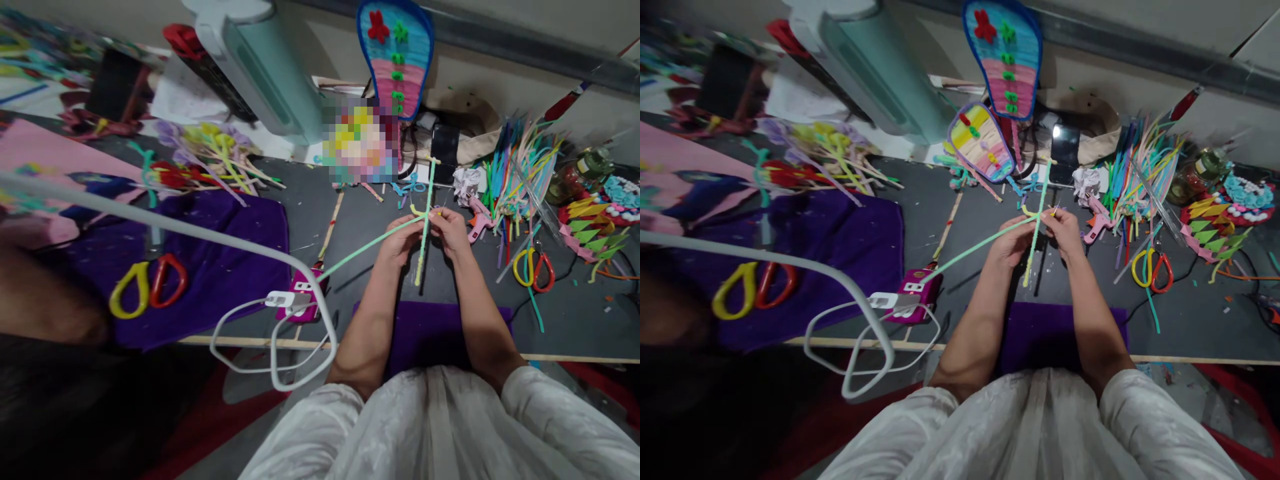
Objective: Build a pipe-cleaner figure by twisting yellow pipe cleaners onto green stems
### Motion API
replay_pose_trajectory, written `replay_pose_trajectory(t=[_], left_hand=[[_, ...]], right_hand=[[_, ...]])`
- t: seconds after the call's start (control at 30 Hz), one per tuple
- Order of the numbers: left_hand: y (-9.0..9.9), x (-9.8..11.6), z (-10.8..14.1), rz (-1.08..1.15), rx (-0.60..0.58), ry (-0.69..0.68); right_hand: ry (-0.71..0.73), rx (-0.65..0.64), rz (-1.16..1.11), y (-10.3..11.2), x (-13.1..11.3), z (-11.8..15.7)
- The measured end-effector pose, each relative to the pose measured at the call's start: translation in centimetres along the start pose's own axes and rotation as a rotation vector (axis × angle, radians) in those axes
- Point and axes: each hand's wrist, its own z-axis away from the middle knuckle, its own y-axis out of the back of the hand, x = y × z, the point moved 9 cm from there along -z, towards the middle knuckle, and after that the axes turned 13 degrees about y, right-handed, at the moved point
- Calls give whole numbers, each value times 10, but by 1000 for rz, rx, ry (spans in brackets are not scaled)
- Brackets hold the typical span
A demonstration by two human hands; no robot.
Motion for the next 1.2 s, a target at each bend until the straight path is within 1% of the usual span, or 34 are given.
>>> replay_pose_trajectory(t=[0.1, 0.23, 0.33, 0.43, 0.5, 0.63, 0.73, 0.83, 0.93, 1.13, 1.2], left_hand=[[-2, 9, 3, -83, 27, -133], [-3, 22, 12, -173, 90, -322], [-6, 32, 18, -254, 111, -437], [-7, 39, 23, -301, 125, -527], [-7, 42, 24, -309, 128, -549], [-9, 42, 27, -314, 108, -529], [-10, 36, 25, -261, 105, -424], [-4, 28, 21, -153, 155, -327], [1, 24, 18, -118, 194, -315], [4, 18, 13, -118, 198, -255], [2, 16, 13, -97, 185, -226]], right_hand=[[-72, -19, -102, -4, 0, 2], [-155, -32, -181, -8, 0, 7], [-205, -82, -235, -13, 5, 10], [-245, -133, -264, -18, 12, 12], [-261, -144, -269, -19, 15, 13], [-248, -121, -264, -17, 14, 12], [-215, -95, -225, -14, 9, 10], [-191, -53, -171, -10, 6, 9], [-172, -32, -123, -7, 6, 8], [-87, 35, -57, 1, 8, 4], [-51, 36, -48, 2, 7, 3]])
